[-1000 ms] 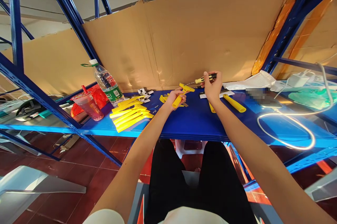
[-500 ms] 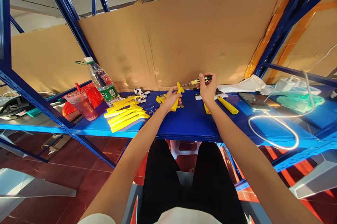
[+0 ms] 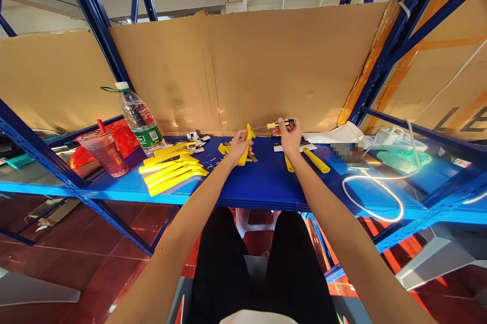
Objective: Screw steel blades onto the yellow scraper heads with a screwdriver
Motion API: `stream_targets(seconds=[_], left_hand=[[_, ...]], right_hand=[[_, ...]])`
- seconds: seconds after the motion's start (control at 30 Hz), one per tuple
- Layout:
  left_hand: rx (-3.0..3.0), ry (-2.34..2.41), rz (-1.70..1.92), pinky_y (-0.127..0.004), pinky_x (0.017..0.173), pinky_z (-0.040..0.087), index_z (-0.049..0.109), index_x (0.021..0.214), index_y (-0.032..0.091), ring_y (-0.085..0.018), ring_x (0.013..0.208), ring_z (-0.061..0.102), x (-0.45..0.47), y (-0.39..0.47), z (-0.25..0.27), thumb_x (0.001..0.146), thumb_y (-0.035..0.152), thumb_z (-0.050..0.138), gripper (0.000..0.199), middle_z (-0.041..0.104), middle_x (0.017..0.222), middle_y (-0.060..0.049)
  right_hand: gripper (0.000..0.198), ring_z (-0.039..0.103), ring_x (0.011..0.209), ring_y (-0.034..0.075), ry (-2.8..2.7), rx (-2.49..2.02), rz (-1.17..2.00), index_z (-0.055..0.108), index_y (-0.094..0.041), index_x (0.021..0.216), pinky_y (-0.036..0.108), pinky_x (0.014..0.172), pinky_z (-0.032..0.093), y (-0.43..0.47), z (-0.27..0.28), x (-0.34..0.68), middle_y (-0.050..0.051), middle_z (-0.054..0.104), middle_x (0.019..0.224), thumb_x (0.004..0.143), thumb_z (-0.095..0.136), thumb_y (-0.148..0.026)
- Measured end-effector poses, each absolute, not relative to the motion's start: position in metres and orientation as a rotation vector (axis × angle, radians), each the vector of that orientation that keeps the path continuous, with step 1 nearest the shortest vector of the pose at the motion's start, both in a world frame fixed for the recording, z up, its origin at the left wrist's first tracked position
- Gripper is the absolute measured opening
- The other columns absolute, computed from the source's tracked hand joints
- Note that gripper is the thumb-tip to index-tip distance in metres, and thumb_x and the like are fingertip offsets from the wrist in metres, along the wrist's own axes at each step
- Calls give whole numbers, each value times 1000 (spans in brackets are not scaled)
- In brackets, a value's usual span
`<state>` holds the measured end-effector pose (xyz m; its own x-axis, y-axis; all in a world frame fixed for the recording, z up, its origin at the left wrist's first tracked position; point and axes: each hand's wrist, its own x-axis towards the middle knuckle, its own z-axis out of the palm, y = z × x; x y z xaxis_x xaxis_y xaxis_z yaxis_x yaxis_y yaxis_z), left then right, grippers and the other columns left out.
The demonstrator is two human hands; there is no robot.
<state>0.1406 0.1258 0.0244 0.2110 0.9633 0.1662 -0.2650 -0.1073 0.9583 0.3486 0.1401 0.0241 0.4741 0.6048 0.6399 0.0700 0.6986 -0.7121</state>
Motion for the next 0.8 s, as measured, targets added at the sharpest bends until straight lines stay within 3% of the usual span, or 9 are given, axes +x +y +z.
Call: stream_targets(seconds=[0.13,0.33,0.57,0.8], left_hand=[[1178,763,1250,-24,55,53,61,133,24,-6,52,56,141,127,25,77,4,76,62,72,94,5],[1111,720,1243,-23,55,51,63,137,24,-7,53,54,138,127,27,77,6,77,65,69,89,5],[1052,716,1234,-21,53,50,62,142,24,-7,53,54,136,127,29,78,5,80,69,71,88,3],[1006,748,1213,-23,55,51,61,142,22,-8,53,54,136,127,29,78,3,79,69,70,84,4]], right_hand=[[69,81,68,26,-1028,-761,357,51,-30,107,41,59,67,137,26,346,-5,69,78,85,86,-85],[66,80,65,27,-1042,-756,375,47,-31,101,41,60,65,135,27,345,-4,70,77,86,89,-79],[59,81,76,23,-1144,-763,392,56,-30,113,40,69,69,137,25,348,2,76,101,89,86,-74],[32,76,99,23,-1256,-793,323,59,-30,114,42,88,70,136,21,351,4,76,118,95,80,-45]])
